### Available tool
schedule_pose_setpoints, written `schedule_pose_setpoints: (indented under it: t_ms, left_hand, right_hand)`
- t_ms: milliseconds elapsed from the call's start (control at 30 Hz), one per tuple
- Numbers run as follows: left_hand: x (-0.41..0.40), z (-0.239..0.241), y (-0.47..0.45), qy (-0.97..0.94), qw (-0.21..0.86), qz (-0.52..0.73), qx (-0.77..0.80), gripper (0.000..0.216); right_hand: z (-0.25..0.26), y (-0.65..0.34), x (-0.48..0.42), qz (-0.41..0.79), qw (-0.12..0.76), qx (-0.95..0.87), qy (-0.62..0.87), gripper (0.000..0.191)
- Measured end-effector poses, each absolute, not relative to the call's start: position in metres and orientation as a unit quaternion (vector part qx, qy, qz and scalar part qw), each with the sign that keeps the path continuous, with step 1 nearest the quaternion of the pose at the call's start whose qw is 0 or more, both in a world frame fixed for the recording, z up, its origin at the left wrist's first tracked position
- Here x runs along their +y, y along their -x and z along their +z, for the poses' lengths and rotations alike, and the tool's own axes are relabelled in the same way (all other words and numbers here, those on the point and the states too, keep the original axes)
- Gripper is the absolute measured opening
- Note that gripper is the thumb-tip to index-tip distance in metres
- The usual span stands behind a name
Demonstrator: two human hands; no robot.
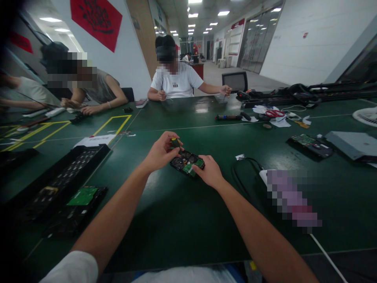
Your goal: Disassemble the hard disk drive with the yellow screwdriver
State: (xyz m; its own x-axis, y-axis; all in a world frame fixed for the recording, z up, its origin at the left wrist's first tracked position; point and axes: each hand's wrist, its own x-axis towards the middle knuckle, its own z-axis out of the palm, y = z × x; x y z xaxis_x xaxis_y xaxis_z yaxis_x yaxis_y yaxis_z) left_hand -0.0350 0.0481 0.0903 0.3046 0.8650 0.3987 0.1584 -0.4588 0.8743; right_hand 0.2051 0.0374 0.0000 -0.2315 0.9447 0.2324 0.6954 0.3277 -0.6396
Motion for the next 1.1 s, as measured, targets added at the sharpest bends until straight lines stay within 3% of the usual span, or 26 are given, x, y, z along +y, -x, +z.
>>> schedule_pose_setpoints:
  t_ms: [1100]
  left_hand:
    - [0.0489,0.0866,0.0331,-0.698,0.393,0.479,0.359,0.040]
  right_hand:
    - [0.0045,-0.2051,0.0356,0.204,0.298,-0.761,0.539,0.054]
